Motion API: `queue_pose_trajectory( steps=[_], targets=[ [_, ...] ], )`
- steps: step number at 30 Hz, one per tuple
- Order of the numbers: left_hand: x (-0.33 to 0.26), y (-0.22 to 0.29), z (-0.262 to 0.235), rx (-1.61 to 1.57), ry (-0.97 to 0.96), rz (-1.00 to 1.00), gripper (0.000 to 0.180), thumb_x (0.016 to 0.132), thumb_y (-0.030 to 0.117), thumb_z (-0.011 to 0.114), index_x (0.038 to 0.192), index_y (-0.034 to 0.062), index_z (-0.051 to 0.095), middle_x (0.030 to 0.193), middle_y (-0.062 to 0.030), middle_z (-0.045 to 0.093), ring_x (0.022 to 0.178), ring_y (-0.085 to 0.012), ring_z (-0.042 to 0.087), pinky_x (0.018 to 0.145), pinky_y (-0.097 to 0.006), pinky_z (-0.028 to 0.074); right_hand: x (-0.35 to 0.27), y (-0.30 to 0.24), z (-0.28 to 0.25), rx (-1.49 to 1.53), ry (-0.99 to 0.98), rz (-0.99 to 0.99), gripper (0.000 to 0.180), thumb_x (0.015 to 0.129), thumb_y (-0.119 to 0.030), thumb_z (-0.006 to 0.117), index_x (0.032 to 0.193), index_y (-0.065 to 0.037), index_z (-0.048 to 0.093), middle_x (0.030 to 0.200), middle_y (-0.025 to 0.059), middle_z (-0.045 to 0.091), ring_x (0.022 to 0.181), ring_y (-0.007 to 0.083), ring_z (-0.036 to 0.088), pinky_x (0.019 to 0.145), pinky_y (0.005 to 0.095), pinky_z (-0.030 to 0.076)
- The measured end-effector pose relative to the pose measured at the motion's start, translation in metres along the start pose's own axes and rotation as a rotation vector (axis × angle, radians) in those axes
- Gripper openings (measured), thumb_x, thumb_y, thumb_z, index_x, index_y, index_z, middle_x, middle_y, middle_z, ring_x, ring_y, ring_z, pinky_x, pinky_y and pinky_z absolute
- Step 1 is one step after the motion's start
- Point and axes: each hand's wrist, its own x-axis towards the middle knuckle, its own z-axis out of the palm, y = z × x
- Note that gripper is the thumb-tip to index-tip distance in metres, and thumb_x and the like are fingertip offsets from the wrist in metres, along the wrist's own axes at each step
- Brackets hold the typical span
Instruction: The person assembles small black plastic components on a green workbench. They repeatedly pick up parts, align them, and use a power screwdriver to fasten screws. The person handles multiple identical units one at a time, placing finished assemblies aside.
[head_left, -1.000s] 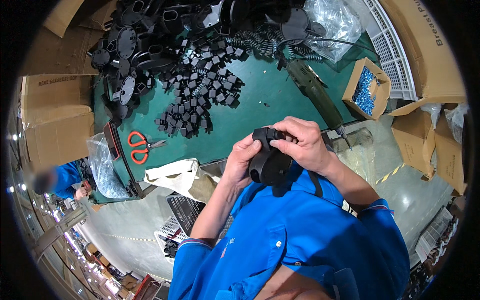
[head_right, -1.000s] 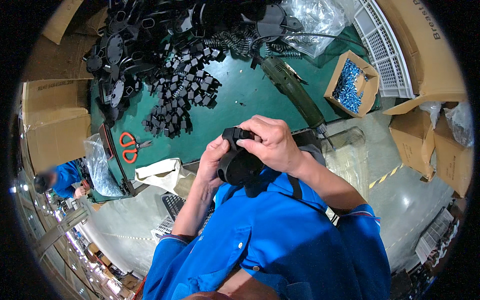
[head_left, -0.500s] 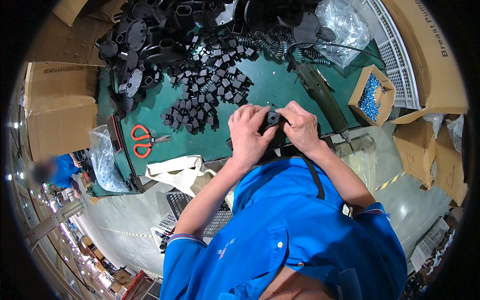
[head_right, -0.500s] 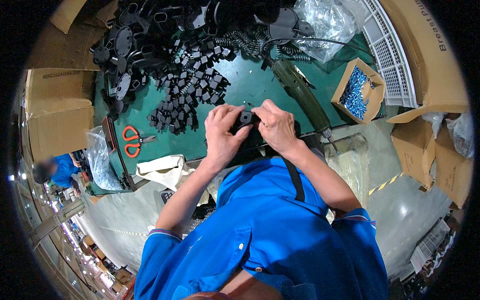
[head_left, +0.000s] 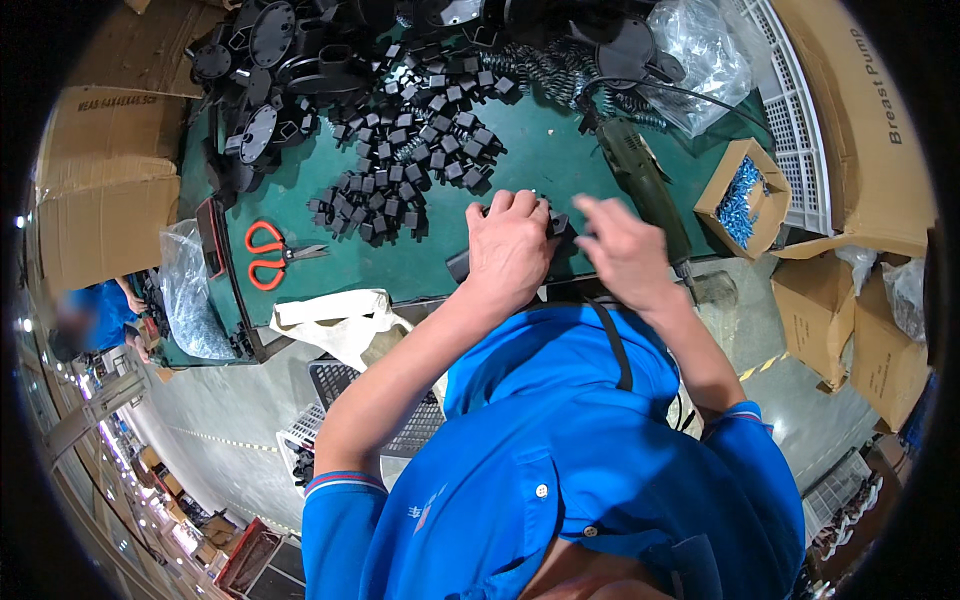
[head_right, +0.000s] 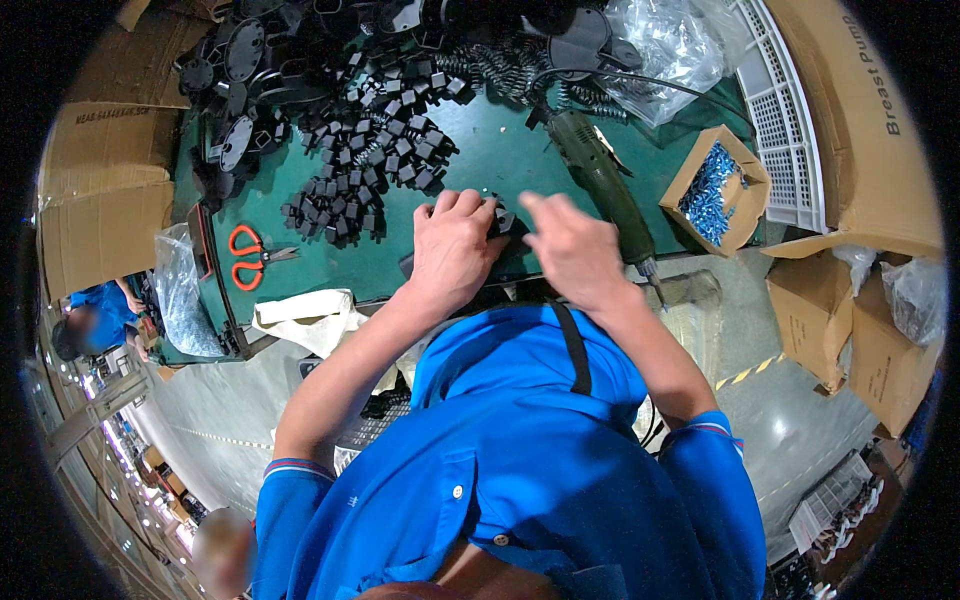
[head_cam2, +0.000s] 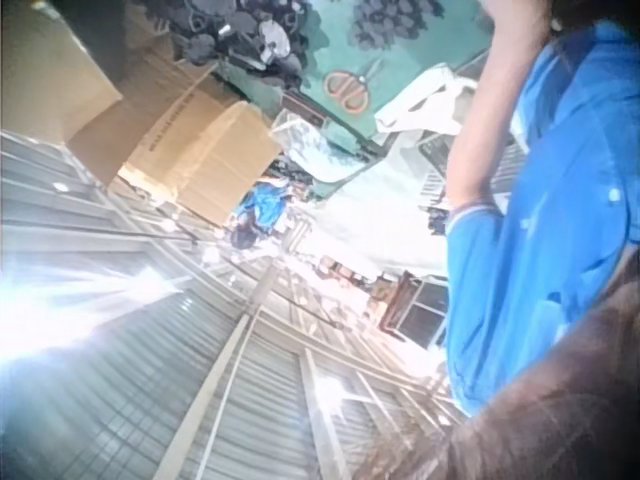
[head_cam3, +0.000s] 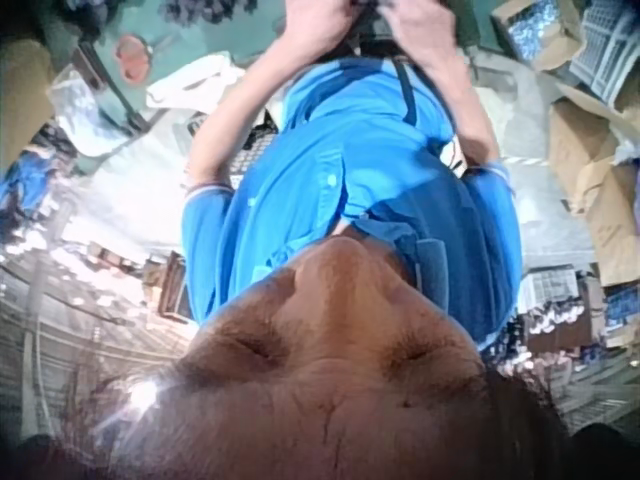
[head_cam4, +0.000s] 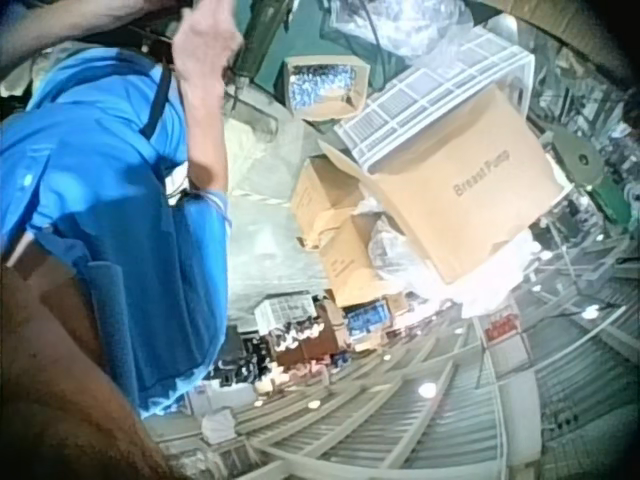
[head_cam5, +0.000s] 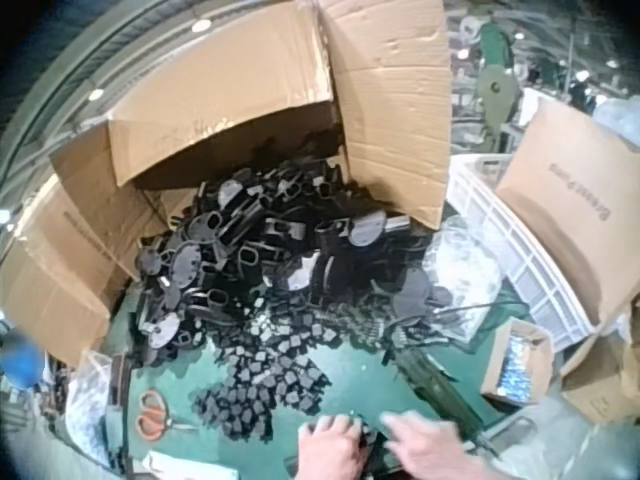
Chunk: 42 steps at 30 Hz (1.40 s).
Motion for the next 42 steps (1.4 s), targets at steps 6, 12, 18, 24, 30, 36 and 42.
queue_pose_trajectory(
  steps=[6, 12, 18, 24, 30, 36, 42],
  targets=[
    [0.006, 0.003, 0.003, 0.101, -0.026, 0.029, 0.038, 0.075, 0.024, 0.075, 0.108, 0.0066, 0.065, 0.100, -0.0055, 0.059, 0.101, -0.0249, 0.055, 0.085, -0.046, 0.040, 0.009, 0.026, -0.056, -0.548, 0.071, 0.294, 0.083, 0.069, -0.047, 0.081, 0.134, -0.006, 0.051, 0.094, 0.0135, 0.063, 0.087, 0.0313, 0.064, 0.069, 0.0416, 0.053],
    [0.006, 0.002, 0.006, 0.108, 0.003, 0.041, 0.037, 0.076, 0.025, 0.074, 0.107, 0.0071, 0.065, 0.101, -0.0059, 0.058, 0.101, -0.0243, 0.055, 0.084, -0.046, 0.039, 0.022, 0.043, -0.036, -0.362, -0.012, 0.329, 0.071, 0.071, -0.033, 0.079, 0.127, -0.001, 0.052, 0.094, 0.0207, 0.069, 0.088, 0.0355, 0.069, 0.077, 0.0445, 0.053],
    [0.005, 0.002, 0.008, 0.099, 0.007, 0.055, 0.031, 0.078, 0.025, 0.071, 0.101, 0.0063, 0.066, 0.100, -0.0060, 0.058, 0.100, -0.0245, 0.055, 0.082, -0.047, 0.039, 0.027, 0.001, -0.066, 0.545, 0.208, 0.241, 0.050, 0.069, -0.020, 0.071, 0.112, 0.002, 0.059, 0.088, 0.0070, 0.062, 0.078, 0.0191, 0.060, 0.074, 0.0320, 0.050],
    [0.010, 0.005, 0.007, 0.140, -0.024, 0.065, 0.025, 0.078, 0.026, 0.071, 0.093, 0.0066, 0.066, 0.097, -0.0059, 0.057, 0.099, -0.0242, 0.055, 0.079, -0.047, 0.039, 0.057, -0.029, -0.068, 1.013, 0.411, -0.159, 0.063, 0.077, -0.011, 0.060, 0.134, 0.007, 0.041, 0.098, 0.0143, 0.058, 0.086, 0.0234, 0.059, 0.079, 0.0378, 0.050],
    [0.008, 0.002, 0.011, 0.108, 0.040, 0.062, 0.024, 0.077, 0.026, 0.072, 0.091, 0.0077, 0.066, 0.095, -0.0052, 0.057, 0.097, -0.0238, 0.055, 0.079, -0.047, 0.039, 0.073, -0.041, -0.038, 1.181, 0.518, -0.265, 0.057, 0.078, 0.004, 0.062, 0.131, 0.008, 0.042, 0.092, 0.0129, 0.061, 0.079, 0.0195, 0.061, 0.075, 0.0350, 0.054],
    [0.008, 0.002, 0.009, 0.090, 0.037, 0.059, 0.026, 0.075, 0.026, 0.073, 0.092, 0.0083, 0.066, 0.094, -0.0046, 0.056, 0.097, -0.0236, 0.054, 0.079, -0.047, 0.038, 0.075, -0.043, -0.031, 1.173, 0.509, -0.249, 0.057, 0.077, 0.006, 0.062, 0.130, 0.007, 0.042, 0.089, 0.0113, 0.059, 0.077, 0.0190, 0.060, 0.073, 0.0352, 0.054],
    [0.007, 0.001, 0.013, 0.060, 0.084, 0.072, 0.017, 0.077, 0.021, 0.066, 0.088, 0.0074, 0.067, 0.092, -0.0053, 0.057, 0.095, -0.0237, 0.054, 0.079, -0.048, 0.036, 0.074, -0.041, -0.029, 1.205, 0.511, -0.228, 0.058, 0.077, 0.007, 0.062, 0.131, 0.007, 0.041, 0.089, 0.0111, 0.059, 0.076, 0.0189, 0.060, 0.073, 0.0348, 0.054]
  ],
)
